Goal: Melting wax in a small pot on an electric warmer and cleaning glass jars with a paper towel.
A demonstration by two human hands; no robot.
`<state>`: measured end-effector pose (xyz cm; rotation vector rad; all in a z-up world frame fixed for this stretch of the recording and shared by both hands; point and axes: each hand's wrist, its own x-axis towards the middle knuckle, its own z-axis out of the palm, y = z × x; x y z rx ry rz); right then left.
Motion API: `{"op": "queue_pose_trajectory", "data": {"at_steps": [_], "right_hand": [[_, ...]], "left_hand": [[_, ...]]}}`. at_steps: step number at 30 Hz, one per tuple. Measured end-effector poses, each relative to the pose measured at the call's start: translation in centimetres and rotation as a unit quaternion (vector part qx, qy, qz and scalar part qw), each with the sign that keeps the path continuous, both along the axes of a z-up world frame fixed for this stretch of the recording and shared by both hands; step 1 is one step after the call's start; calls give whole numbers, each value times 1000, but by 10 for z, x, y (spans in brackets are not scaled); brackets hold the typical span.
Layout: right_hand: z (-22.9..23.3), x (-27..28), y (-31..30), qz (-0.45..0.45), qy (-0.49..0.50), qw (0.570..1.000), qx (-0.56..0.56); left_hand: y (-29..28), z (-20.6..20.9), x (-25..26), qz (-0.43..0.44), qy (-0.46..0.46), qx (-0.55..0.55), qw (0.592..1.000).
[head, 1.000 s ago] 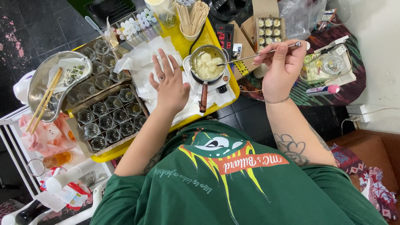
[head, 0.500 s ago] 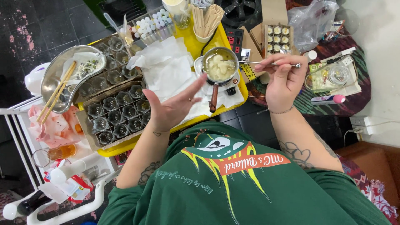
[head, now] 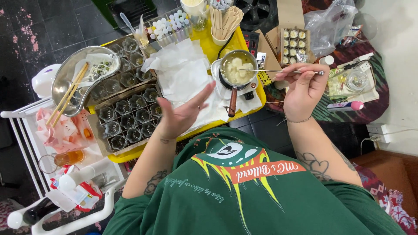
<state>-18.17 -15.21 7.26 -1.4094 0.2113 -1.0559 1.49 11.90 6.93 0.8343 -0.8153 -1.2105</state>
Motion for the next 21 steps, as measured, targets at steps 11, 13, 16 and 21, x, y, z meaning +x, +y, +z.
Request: {"op": "queue_pose_trajectory", "data": {"at_steps": [11,13,16,21], "right_hand": [[-4,-17,9,-35,-1,999,24],[-5,-19,10,-41,0,999,24],[-7,-20,11,-43,-5,999,18],[-7,-18,14,-33,-2,999,24]], "left_hand": [[-56,-59,-13,176,-684,234,669],[-63,-61,-15,197,-702,225,646],[-70,-65,-18,172,-711,245,636],[-60,-76,-20,167,-721,252,624]]}}
